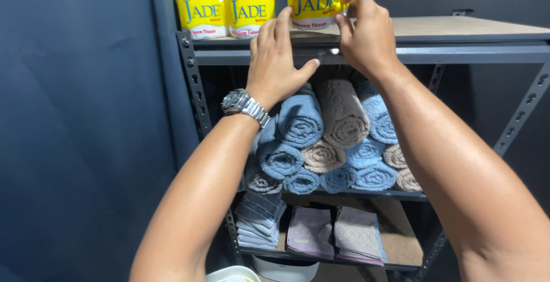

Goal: The person sits on the floor and repeatedly picks up rolls of toilet paper from a white bucket. They place the rolls onto a metal shelf, stacking them in rows next to existing packages.

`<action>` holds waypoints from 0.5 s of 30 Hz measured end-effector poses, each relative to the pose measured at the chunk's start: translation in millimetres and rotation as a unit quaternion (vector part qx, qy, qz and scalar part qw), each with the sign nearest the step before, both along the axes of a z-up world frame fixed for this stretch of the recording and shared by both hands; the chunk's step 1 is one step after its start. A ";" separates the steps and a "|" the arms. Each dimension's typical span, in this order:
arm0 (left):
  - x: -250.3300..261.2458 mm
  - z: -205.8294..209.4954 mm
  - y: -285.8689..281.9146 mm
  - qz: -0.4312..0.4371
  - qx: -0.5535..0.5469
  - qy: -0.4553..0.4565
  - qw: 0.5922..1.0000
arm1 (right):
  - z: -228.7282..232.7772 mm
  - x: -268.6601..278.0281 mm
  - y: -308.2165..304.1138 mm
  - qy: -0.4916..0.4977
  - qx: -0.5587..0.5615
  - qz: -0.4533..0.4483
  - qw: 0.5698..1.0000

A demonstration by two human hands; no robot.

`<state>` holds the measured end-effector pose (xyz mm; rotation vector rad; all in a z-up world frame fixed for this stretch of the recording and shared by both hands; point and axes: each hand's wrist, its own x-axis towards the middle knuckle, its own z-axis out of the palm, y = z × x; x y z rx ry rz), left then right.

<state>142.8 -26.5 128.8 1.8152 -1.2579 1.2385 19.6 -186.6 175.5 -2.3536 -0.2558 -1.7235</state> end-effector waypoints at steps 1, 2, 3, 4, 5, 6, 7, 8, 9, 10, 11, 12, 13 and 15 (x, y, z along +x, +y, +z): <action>1.4 0.3 -2.0 -0.002 -0.011 0.015 1.000 | -0.5 7.2 -1.4 0.020 0.014 -0.013 1.000; 2.6 0.6 -5.2 -0.005 -0.022 0.030 0.999 | -1.3 13.8 -3.6 0.041 0.029 -0.028 0.998; 7.3 -2.2 -8.8 -0.002 -0.022 0.028 0.999 | -3.7 18.9 -4.8 0.039 0.029 -0.024 0.999; 11.7 -4.6 -14.3 0.017 -0.026 0.019 0.999 | -5.1 22.9 -7.2 0.056 0.048 -0.037 0.997; 16.4 -7.0 -20.0 0.035 -0.031 0.010 0.999 | -6.5 27.2 -9.8 0.073 0.066 -0.050 0.994; 17.1 -9.7 -23.9 0.035 -0.033 0.009 0.999 | -6.0 29.8 -11.6 0.072 0.065 -0.050 0.994; 17.9 -12.5 -28.1 0.053 -0.031 0.024 0.998 | -5.7 32.6 -13.9 0.094 0.054 -0.098 0.989; 18.9 -16.1 -31.9 0.072 -0.028 0.039 0.996 | -6.4 35.7 -15.9 0.116 0.044 -0.145 0.982; 20.2 -19.0 -33.9 0.073 -0.029 0.039 0.996 | -5.0 37.0 -16.6 0.115 0.043 -0.144 0.982; 21.0 -23.1 -36.5 0.100 -0.047 0.011 0.994 | -5.1 37.5 -17.9 0.140 0.034 -0.158 0.977; 21.8 -27.2 -39.4 0.127 -0.066 -0.016 0.990 | -5.4 38.0 -19.6 0.164 0.025 -0.171 0.971; 22.6 -29.9 -42.2 0.126 -0.065 -0.016 0.990 | -6.8 38.2 -20.6 0.165 0.026 -0.172 0.971; 23.5 -32.7 -45.1 0.142 -0.077 -0.029 0.986 | -8.4 38.5 -21.6 0.159 0.015 -0.180 0.971; 25.9 -40.3 -50.4 0.158 -0.090 -0.037 0.983 | -10.9 37.2 -21.1 0.156 0.003 -0.189 0.970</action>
